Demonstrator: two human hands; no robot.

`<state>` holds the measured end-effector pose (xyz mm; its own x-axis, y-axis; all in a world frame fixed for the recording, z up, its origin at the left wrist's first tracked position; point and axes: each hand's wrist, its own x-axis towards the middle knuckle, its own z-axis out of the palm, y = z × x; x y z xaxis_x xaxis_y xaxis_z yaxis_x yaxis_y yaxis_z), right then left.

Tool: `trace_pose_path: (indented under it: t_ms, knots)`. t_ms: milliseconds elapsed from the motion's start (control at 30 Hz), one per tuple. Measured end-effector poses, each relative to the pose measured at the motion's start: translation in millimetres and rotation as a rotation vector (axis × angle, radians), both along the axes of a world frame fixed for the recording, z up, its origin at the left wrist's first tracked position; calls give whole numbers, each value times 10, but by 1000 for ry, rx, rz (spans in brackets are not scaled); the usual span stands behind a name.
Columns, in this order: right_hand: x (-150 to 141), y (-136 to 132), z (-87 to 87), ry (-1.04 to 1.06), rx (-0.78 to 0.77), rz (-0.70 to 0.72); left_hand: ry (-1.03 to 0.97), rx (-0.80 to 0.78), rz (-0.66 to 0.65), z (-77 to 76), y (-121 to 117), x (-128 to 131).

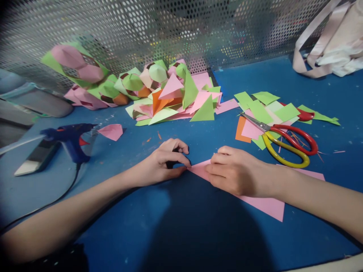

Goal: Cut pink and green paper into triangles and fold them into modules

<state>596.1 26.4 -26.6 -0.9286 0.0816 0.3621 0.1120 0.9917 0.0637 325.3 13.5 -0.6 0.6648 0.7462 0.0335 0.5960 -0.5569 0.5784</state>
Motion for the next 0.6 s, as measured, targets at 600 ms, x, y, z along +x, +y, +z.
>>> trace_pose_path:
  t_ms: [600]
  knots:
    - [-10, -24, 13, -21, 32, 30, 10, -12, -15, 5, 9, -7]
